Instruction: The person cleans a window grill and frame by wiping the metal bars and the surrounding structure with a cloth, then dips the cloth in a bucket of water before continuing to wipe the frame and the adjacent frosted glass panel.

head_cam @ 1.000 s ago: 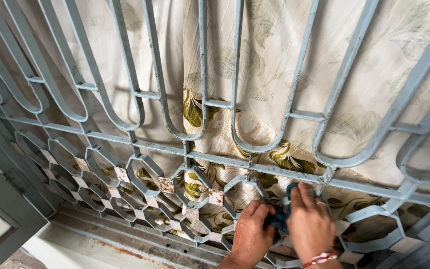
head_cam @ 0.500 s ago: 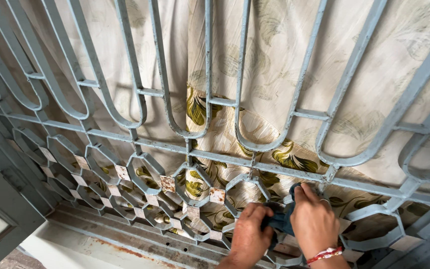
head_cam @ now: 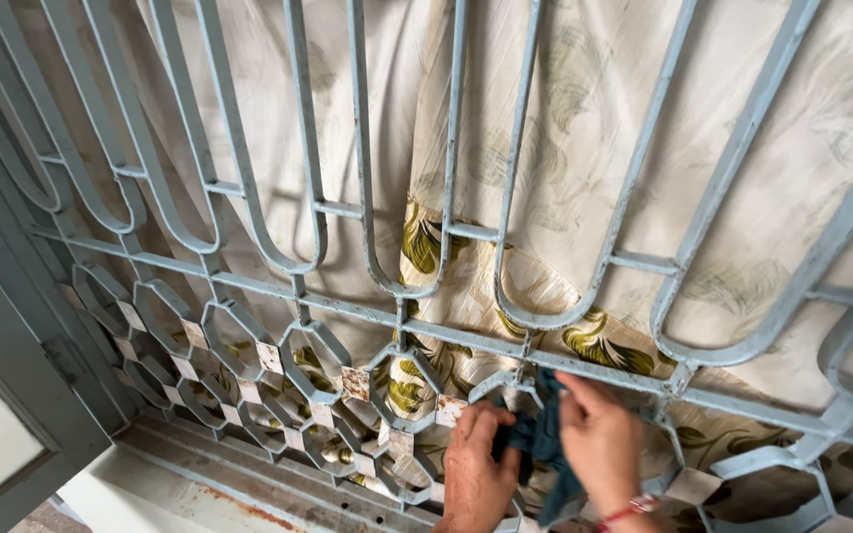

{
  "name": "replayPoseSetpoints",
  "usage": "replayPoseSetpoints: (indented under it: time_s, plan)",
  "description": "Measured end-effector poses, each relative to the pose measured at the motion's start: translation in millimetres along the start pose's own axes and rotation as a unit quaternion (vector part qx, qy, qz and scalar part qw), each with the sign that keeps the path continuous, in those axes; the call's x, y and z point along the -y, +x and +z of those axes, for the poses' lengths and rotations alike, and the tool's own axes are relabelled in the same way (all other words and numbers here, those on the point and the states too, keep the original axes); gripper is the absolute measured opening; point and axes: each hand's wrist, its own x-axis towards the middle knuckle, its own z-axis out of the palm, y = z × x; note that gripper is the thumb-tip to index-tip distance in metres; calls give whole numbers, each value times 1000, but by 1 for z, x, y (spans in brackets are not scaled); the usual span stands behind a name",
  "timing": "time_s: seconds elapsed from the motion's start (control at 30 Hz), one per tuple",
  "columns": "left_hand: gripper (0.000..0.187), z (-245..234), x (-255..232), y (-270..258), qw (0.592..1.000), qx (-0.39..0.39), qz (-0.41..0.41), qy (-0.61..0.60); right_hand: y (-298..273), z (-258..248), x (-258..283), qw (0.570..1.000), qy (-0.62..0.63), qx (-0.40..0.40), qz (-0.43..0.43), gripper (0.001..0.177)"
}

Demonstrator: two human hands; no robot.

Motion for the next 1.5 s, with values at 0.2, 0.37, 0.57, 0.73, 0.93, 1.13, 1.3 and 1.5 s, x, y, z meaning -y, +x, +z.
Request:
replayPoseSetpoints:
  time_s: [0.2, 0.37, 0.57, 0.73, 0.93, 1.13, 1.3, 1.5]
  plan:
    - [37, 2, 3, 9, 997, -41, 55, 20, -8, 21, -3, 954, 81, -68, -280, 40]
    - [36, 10, -12, 5, 995, -13, 99, 9, -29, 6, -21, 977, 60, -78, -187, 42]
    - [37, 13, -48, 19, 984, -35, 173, -17, -34, -56, 22, 908, -14, -257, -330, 32]
    - [37, 21, -58, 23, 987, 1, 162, -16, -13, -70, 33, 937, -149, -212, -235, 42]
    - [41, 31, -35, 13, 994, 12, 103, -21, -5, -66, 14, 966, -44, -190, -170, 36]
    - [42, 28, -20, 13, 997, -19, 72, -26, 6, -49, 50, 973, -63, -82, -207, 36]
    - [42, 16, -18, 14, 996, -48, 66, -23, 14, -41, 69, 973, -61, -34, -219, 31]
    - [38, 8, -26, 19, 980, -163, 111, -28, 0, -49, 54, 993, 62, 13, -98, 28]
